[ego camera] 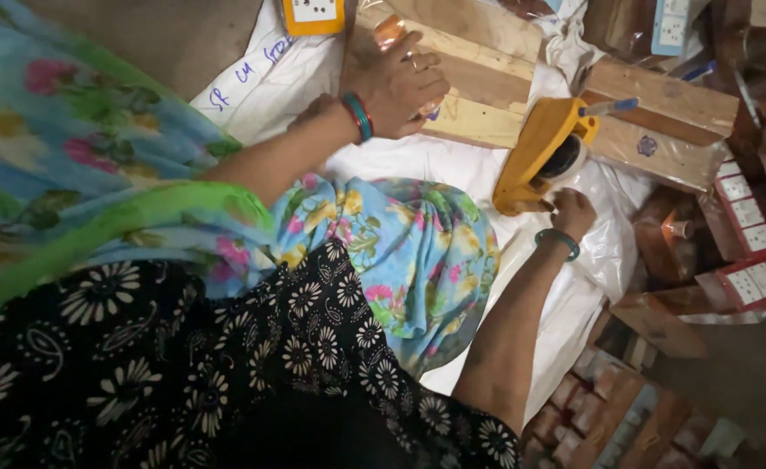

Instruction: The person sits on the floor and packs electrical outlet units into clear plastic bags. They use a handheld yellow tape dispenser to seal each bag, then place the finished packages on a wooden board. The person also handles a green outlet unit, turning it over in their hands before packaging.

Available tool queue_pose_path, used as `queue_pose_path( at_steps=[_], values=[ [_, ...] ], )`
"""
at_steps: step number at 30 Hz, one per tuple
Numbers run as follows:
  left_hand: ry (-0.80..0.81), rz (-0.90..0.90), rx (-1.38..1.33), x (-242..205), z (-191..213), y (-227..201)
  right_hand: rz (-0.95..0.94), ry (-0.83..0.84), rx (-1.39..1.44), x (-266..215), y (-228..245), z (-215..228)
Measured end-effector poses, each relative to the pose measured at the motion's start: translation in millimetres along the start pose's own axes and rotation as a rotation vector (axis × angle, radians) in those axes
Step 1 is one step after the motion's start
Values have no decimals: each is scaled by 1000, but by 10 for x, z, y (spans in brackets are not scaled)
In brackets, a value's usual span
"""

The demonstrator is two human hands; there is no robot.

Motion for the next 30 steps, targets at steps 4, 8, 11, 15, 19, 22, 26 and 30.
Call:
queue_pose_path(
  at_steps=[4,8,11,15,19,22,26,30],
  values=[
    [-120,-173,-13,-86,196,103,183,10,-278,-19,7,-195],
    [-198,52,-178,-243,164,39,175,-104,45,-171,-46,-174],
    [-261,108,-137,-257,92,-10,166,-203,59,-483,-156,-3],
    [-321,114,-95,-244,68,41,-199,-175,151,-835,-398,-98],
    [-334,60,-143,-295,64,81,-484,202,352,-897,-366,-330],
    [-290,75,-158,-259,104,97,-403,371,236,-1045,20,-345],
    [-367,48,-227,-336,155,97,171,177,145,-1521,881,-506],
    [-415,-1,-272,-341,212,80,252,279,315,-1911,1725,-1082]
  ],
)
Point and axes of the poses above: each hand's wrist, its own x-axis towards the middle knuckle, its own z-axis out of the back of the hand, y = z × x, the point moved 1 cm from there along x, towards the middle knuckle, and after that the axes turned 15 degrees about -x, right-handed, at the moved point
